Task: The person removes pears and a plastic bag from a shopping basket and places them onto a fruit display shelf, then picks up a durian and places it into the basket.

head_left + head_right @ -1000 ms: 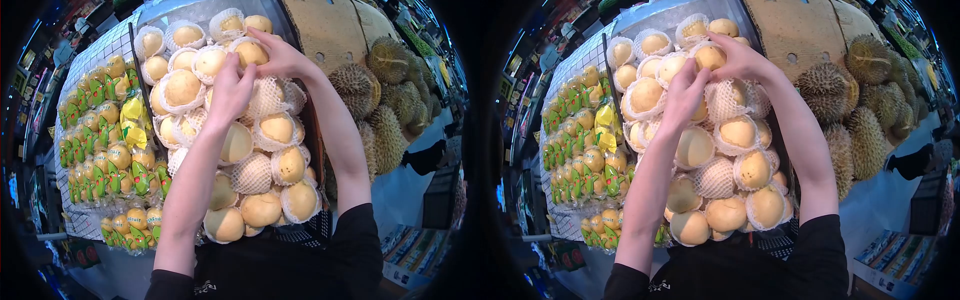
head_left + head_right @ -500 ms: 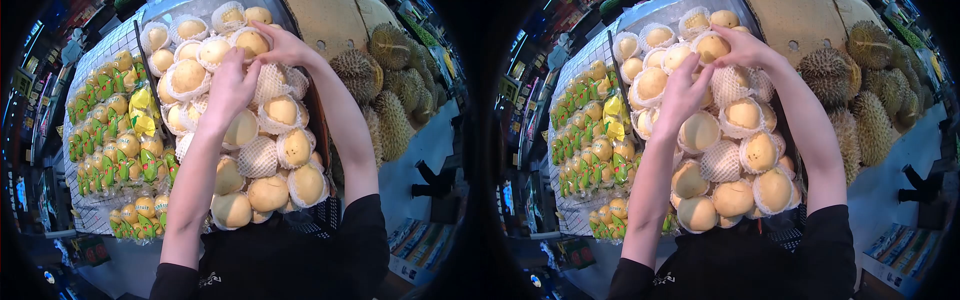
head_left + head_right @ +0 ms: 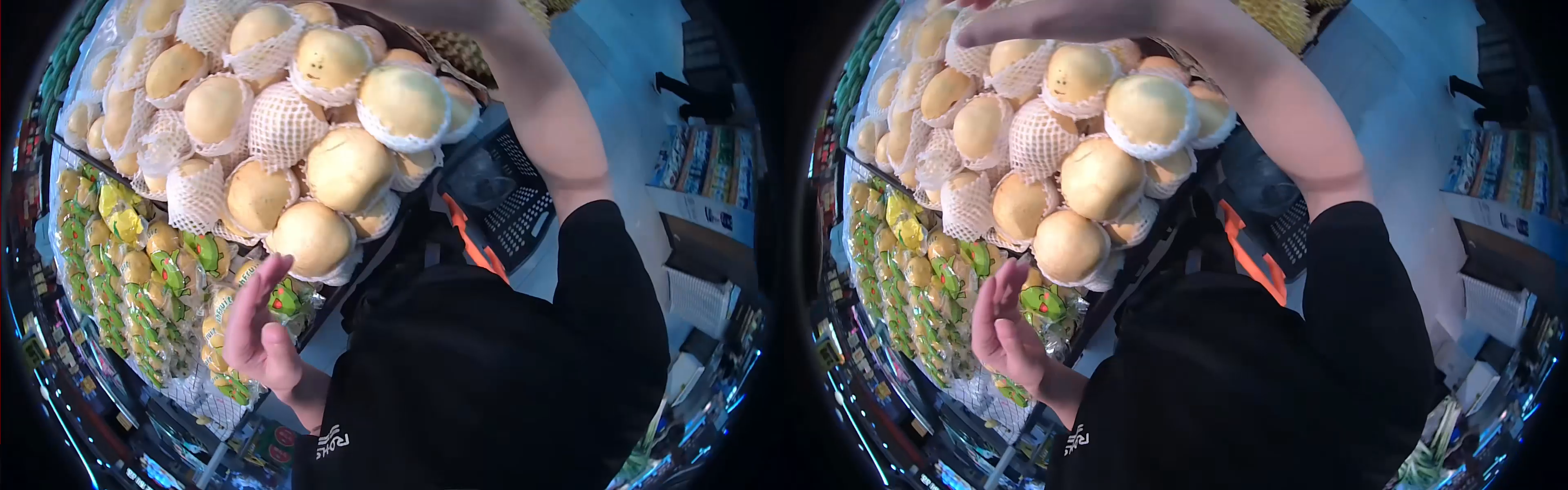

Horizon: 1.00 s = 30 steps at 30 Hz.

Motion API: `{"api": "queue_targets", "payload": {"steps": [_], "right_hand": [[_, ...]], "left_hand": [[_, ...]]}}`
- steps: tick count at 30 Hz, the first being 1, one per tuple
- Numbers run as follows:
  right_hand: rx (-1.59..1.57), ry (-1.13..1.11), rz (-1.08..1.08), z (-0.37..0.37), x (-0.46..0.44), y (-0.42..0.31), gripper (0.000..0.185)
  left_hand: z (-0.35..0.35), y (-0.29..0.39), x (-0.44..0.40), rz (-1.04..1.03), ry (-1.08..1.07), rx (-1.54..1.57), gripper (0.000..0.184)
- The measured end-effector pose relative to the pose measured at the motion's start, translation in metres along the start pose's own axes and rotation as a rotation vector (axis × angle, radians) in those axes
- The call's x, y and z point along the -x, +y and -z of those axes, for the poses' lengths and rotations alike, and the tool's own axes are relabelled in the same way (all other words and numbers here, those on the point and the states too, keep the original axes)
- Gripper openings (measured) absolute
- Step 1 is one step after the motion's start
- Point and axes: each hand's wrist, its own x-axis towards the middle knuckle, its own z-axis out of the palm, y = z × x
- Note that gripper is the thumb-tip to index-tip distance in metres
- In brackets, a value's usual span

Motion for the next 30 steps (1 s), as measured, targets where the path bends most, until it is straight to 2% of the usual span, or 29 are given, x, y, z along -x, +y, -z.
{"api": "queue_targets", "payload": {"steps": [2,4,5,8,9,12,14,16,18,20,22,26,27,28,29,30], "right_hand": [[-0.07,0.234,-0.183,0.006,0.07,-0.03,0.043],[0.058,0.459,-0.234,-0.002,0.148,-0.046,0.027],[0.049,0.656,-0.403,-0.013,0.191,-0.051,0.024],[0.139,0.818,-0.863,-0.053,0.351,-0.048,0.023],[0.207,0.76,-1.041,-0.074,0.404,-0.056,0.021],[0.384,0.546,-1.42,-0.136,0.519,-0.094,0.037],[0.413,0.439,-1.74,-0.154,0.531,-0.124,0.048],[0.36,0.426,-1.796,-0.159,0.544,-0.136,0.053],[0.363,0.39,-1.615,-0.162,0.534,-0.146,0.057],[0.342,0.352,-1.682,-0.162,0.53,-0.146,0.06],[0.443,0.339,-1.547,-0.166,0.539,-0.139,0.041],[0.336,0.277,-1.57,-0.17,0.545,-0.136,0.041],[0.445,0.245,-1.505,-0.176,0.546,-0.137,0.043],[0.42,0.22,-1.529,-0.18,0.548,-0.137,0.046],[0.365,0.189,-1.566,-0.182,0.541,-0.141,0.046],[0.309,0.156,-1.601,-0.183,0.535,-0.144,0.047]], "left_hand": [[-0.001,-0.003,0.023,0.086,-0.158,0.078,0.049],[-0.006,-0.003,0.04,0.188,-0.285,0.183,0.045],[-0.007,-0.001,0.048,0.198,-0.372,0.172,0.045],[-0.014,-0.001,0.073,0.232,-0.582,0.193,0.043],[-0.017,-0.003,0.081,0.245,-0.649,0.169,0.043],[-0.025,-0.017,0.114,0.261,-0.761,0.158,0.044],[-0.031,-0.032,0.139,0.457,-0.745,0.165,0.043],[-0.038,-0.046,0.16,0.527,-0.735,0.126,0.041],[-0.044,-0.059,0.177,0.618,-0.735,0.119,0.042],[-0.05,-0.074,0.191,0.645,-0.744,0.09,0.042],[-0.057,-0.086,0.201,0.67,-0.753,0.017,0.045],[-0.079,-0.112,0.223,0.721,-0.719,-0.05,0.05],[-0.086,-0.117,0.229,0.725,-0.701,-0.067,0.051],[-0.094,-0.124,0.235,0.731,-0.683,-0.086,0.053],[-0.103,-0.134,0.241,0.767,-0.7,-0.076,0.064],[-0.113,-0.144,0.25,0.775,-0.692,-0.075,0.064]]}}
